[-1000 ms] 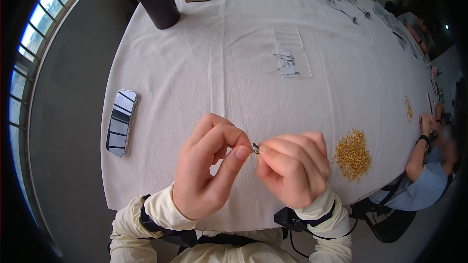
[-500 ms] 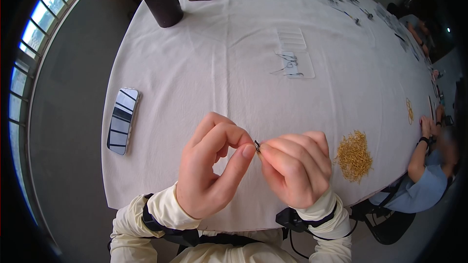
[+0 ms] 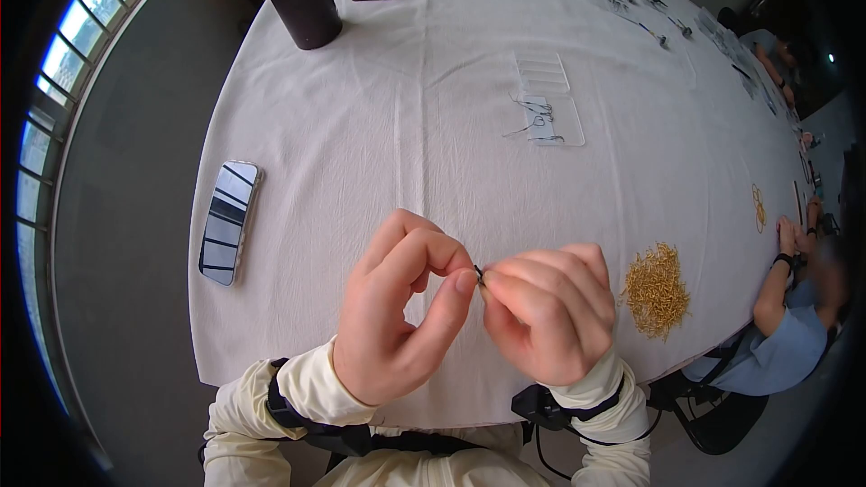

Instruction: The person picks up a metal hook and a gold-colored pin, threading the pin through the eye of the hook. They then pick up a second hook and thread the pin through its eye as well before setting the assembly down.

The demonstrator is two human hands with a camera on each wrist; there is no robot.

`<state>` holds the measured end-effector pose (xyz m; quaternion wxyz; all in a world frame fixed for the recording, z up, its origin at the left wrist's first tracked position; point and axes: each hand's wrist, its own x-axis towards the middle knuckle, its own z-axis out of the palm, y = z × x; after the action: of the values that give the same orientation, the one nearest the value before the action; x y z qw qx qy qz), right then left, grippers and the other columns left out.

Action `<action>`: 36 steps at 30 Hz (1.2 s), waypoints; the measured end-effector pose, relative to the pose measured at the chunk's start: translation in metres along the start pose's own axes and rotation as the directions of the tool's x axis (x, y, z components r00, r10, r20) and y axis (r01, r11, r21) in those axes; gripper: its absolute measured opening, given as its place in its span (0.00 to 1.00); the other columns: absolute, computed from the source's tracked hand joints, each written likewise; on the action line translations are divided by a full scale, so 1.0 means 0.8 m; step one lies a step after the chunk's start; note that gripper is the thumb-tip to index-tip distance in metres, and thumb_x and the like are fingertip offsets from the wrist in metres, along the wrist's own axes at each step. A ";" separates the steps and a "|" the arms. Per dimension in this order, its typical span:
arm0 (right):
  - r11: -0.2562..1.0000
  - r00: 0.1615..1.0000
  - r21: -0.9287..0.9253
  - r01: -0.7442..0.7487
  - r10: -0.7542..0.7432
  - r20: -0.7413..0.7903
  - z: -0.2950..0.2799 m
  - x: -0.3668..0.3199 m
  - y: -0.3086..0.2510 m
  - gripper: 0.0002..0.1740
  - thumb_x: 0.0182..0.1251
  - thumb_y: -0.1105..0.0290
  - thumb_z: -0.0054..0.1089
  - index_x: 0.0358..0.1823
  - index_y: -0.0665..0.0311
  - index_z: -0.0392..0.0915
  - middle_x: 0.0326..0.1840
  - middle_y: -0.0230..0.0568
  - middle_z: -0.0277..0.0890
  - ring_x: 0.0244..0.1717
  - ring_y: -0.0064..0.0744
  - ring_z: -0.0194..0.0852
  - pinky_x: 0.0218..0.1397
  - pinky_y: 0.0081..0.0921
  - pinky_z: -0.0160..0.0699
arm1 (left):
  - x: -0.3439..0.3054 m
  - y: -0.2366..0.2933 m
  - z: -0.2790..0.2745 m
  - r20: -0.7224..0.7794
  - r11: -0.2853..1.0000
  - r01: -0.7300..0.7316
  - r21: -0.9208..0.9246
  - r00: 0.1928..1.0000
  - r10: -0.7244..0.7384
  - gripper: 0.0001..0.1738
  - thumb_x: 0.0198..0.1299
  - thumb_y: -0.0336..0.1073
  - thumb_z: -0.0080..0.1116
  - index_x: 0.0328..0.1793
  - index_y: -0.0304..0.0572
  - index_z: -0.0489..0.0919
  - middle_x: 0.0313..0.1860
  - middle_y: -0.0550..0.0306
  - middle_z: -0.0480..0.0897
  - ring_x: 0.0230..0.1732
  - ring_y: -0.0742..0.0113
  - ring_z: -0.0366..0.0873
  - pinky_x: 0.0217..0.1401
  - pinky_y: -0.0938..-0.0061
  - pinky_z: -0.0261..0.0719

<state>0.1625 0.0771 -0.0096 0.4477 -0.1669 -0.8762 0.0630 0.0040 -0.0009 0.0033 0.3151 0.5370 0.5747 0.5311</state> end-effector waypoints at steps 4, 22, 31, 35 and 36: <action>1.000 1.000 0.012 -0.008 0.008 -0.003 0.000 0.000 0.000 0.13 0.52 0.78 0.72 0.40 0.65 0.79 0.33 0.35 0.80 0.32 0.30 0.80 0.37 0.25 0.69 | 0.001 0.003 -0.001 -0.013 0.995 -0.052 0.080 0.999 0.053 0.03 0.61 0.26 0.59 0.39 0.36 0.77 0.36 0.56 0.73 0.32 0.70 0.67 0.34 0.76 0.66; 0.993 0.999 0.109 -0.051 0.052 -0.005 0.000 0.000 0.002 0.15 0.49 0.82 0.69 0.40 0.65 0.78 0.33 0.36 0.81 0.31 0.33 0.81 0.36 0.27 0.70 | 0.000 0.005 -0.002 0.002 0.997 -0.032 0.065 1.000 0.032 0.03 0.60 0.24 0.58 0.39 0.36 0.77 0.37 0.55 0.73 0.31 0.70 0.66 0.34 0.76 0.67; 0.954 0.988 0.262 -0.149 0.155 -0.001 0.003 -0.001 0.004 0.16 0.50 0.85 0.68 0.40 0.64 0.77 0.33 0.36 0.81 0.30 0.35 0.80 0.36 0.27 0.69 | -0.002 0.003 0.001 0.008 1.000 0.002 -0.024 1.000 -0.002 0.02 0.61 0.24 0.57 0.39 0.36 0.76 0.37 0.57 0.72 0.31 0.71 0.64 0.34 0.76 0.65; 0.952 0.991 0.276 -0.132 0.136 0.006 0.003 -0.001 0.005 0.16 0.51 0.85 0.68 0.40 0.64 0.76 0.33 0.36 0.81 0.31 0.35 0.80 0.37 0.27 0.69 | -0.002 0.001 0.000 0.016 0.998 -0.003 -0.065 1.000 0.004 0.01 0.63 0.24 0.56 0.40 0.36 0.76 0.37 0.57 0.71 0.31 0.73 0.63 0.33 0.78 0.64; 0.952 0.991 0.276 -0.132 0.136 0.007 0.003 -0.001 0.005 0.16 0.51 0.85 0.68 0.40 0.64 0.76 0.33 0.36 0.81 0.31 0.35 0.80 0.37 0.27 0.69 | -0.002 0.001 0.000 0.016 0.998 -0.002 -0.065 1.000 0.004 0.01 0.63 0.24 0.56 0.40 0.36 0.76 0.37 0.57 0.71 0.31 0.73 0.63 0.33 0.78 0.64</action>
<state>0.1618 0.0804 -0.0124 0.4666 -0.1623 -0.8428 0.2136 0.0042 -0.0027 0.0034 0.3360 0.5315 0.5539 0.5456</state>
